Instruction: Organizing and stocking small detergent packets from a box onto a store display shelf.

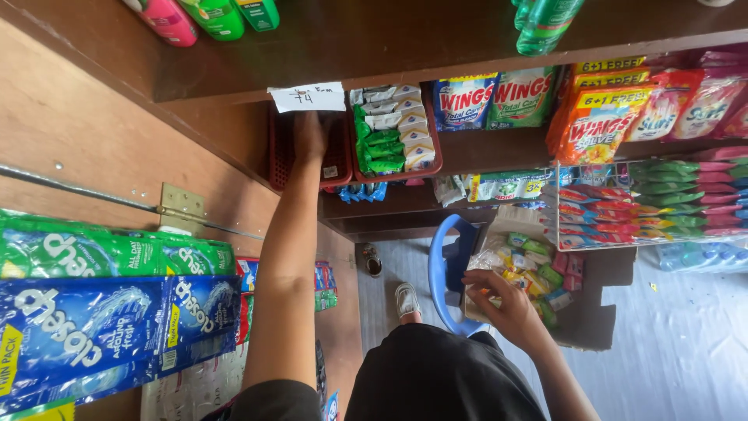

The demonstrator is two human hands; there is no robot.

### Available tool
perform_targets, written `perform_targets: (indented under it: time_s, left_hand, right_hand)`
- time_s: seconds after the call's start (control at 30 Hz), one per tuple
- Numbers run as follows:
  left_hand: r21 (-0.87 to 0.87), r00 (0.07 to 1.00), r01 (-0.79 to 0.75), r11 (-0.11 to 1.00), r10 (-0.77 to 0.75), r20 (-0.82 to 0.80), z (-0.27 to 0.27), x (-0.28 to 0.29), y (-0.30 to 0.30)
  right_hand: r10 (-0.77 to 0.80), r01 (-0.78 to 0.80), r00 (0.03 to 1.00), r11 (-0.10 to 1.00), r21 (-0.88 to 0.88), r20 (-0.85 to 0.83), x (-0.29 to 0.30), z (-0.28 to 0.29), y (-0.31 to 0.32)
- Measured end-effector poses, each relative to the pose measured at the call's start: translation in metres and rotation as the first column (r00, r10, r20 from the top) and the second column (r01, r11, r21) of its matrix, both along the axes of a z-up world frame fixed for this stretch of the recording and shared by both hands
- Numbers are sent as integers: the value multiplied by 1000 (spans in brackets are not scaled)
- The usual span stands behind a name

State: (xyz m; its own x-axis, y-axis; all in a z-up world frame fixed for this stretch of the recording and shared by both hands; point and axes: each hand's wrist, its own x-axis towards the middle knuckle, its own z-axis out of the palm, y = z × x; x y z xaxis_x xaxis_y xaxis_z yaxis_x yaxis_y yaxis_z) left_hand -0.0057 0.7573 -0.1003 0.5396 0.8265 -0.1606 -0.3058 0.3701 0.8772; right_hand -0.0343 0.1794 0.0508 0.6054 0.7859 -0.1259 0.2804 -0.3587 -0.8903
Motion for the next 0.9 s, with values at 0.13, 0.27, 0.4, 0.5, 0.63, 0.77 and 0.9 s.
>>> perform_targets:
  time_s: [0.13, 0.27, 0.4, 0.5, 0.63, 0.77, 0.9]
  left_hand:
    - [894, 769, 356, 270, 459, -445, -24, -8, 13]
    - [939, 844, 298, 171, 412, -343, -23, -9, 16]
    - [874, 792, 384, 299, 379, -478, 12, -16, -1]
    - [886, 820, 373, 276, 349, -454, -2, -19, 16]
    - [806, 795, 352, 476, 303, -526, 60, -44, -31]
    - [860, 860, 252, 444, 304, -409, 112, -67, -122]
    - [865, 945, -49, 499, 305, -122, 156, -71, -272]
  right_hand:
    - [4, -3, 1000, 1000, 11, -14, -1, -9, -6]
    - [-14, 14, 1000, 1000, -21, -17, 0, -16, -9]
    - [-17, 17, 1000, 1000, -6, -16, 1, -20, -11]
    - [-34, 34, 999, 998, -45, -7, 4, -18, -16]
    - [-106, 102, 994, 992, -75, -40, 11, -47, -38]
    - [-170, 163, 981, 983, -79, -88, 21, -72, -68]
    - [-247, 241, 963, 968, -69, -106, 28, -108, -106]
